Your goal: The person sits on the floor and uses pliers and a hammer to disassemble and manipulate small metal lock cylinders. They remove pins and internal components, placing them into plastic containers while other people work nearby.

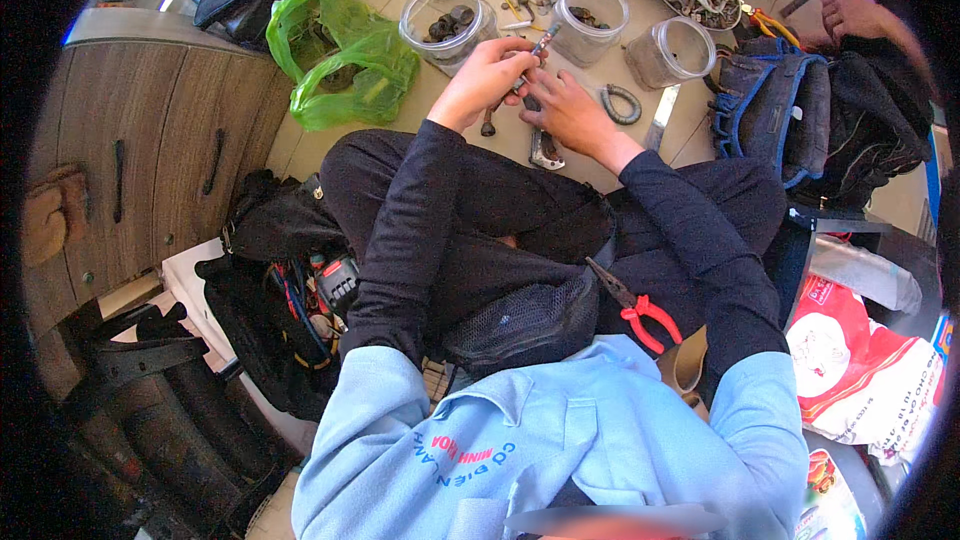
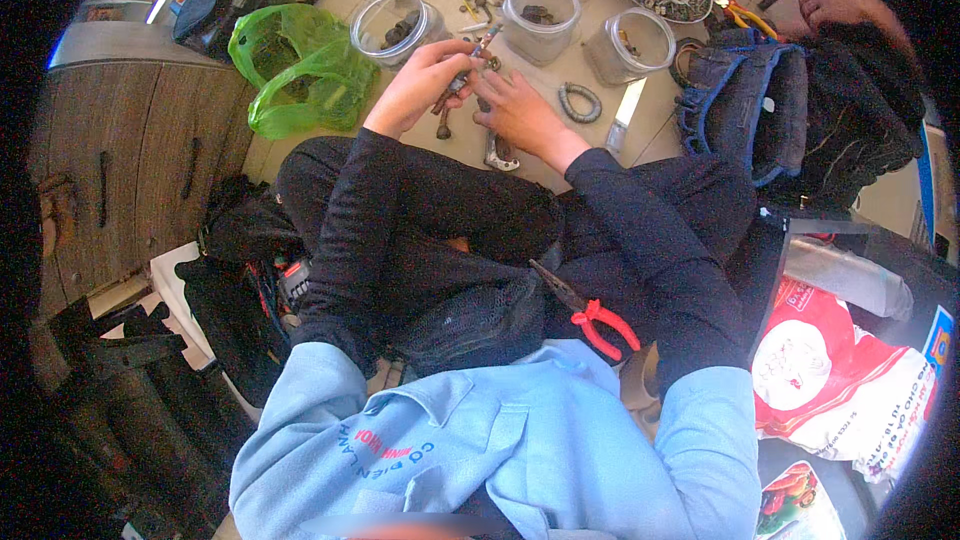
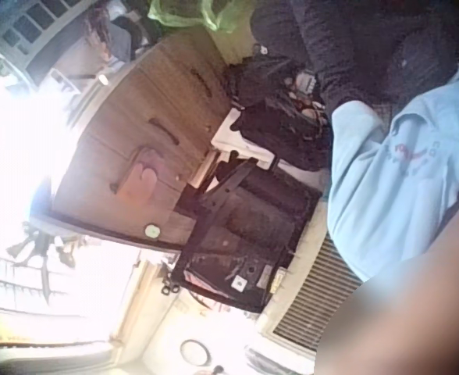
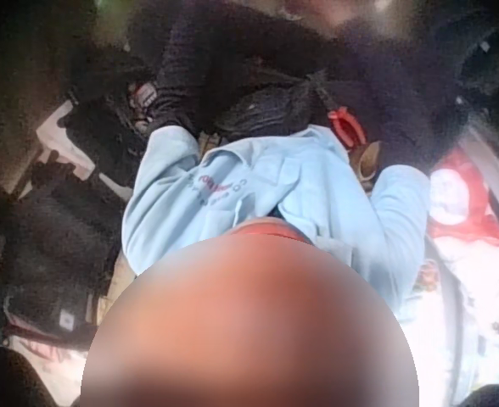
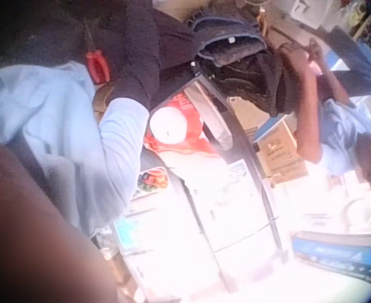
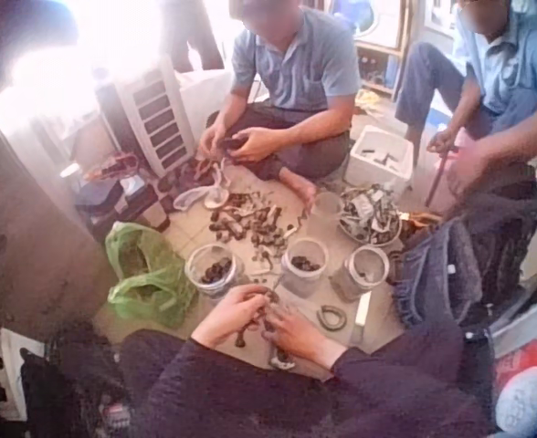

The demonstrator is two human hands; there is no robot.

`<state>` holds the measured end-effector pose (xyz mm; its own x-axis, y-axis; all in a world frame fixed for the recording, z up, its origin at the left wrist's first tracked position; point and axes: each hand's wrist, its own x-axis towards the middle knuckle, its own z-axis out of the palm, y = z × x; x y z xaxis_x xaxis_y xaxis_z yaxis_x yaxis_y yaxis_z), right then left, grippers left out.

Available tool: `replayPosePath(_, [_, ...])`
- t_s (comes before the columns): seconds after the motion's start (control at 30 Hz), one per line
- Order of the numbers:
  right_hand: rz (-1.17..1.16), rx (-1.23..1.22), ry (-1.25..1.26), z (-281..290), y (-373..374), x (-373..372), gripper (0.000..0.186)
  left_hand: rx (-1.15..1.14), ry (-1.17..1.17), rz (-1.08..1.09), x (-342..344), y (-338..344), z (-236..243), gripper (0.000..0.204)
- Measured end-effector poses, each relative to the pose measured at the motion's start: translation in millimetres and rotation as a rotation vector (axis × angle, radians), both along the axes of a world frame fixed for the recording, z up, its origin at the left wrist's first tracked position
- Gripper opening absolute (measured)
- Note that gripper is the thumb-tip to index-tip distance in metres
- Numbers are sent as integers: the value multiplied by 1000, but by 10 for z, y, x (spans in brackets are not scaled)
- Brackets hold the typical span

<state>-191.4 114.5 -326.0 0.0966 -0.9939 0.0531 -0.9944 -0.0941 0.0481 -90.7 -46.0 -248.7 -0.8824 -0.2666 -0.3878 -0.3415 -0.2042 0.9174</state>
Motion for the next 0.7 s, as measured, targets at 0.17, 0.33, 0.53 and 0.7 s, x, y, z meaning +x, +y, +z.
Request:
replayPosePath(0.17, [134, 4, -50, -96, 16, -81, 28, 1, -35, 155, 37, 74, 219, 29])
replayPosePath(0.33, [-89, 161, -294, 135, 34, -39, 28, 229, 87, 202, 146, 40, 170, 22])
replayPosePath(0.53, [-552, 65, -702, 681, 300, -133, 35, 348, 145, 150, 269, 60, 208, 27])
replayPosePath(0.7, [-828, -254, -1204, 704, 485, -55, 36, 253, 77, 71, 177, 128, 154, 42])
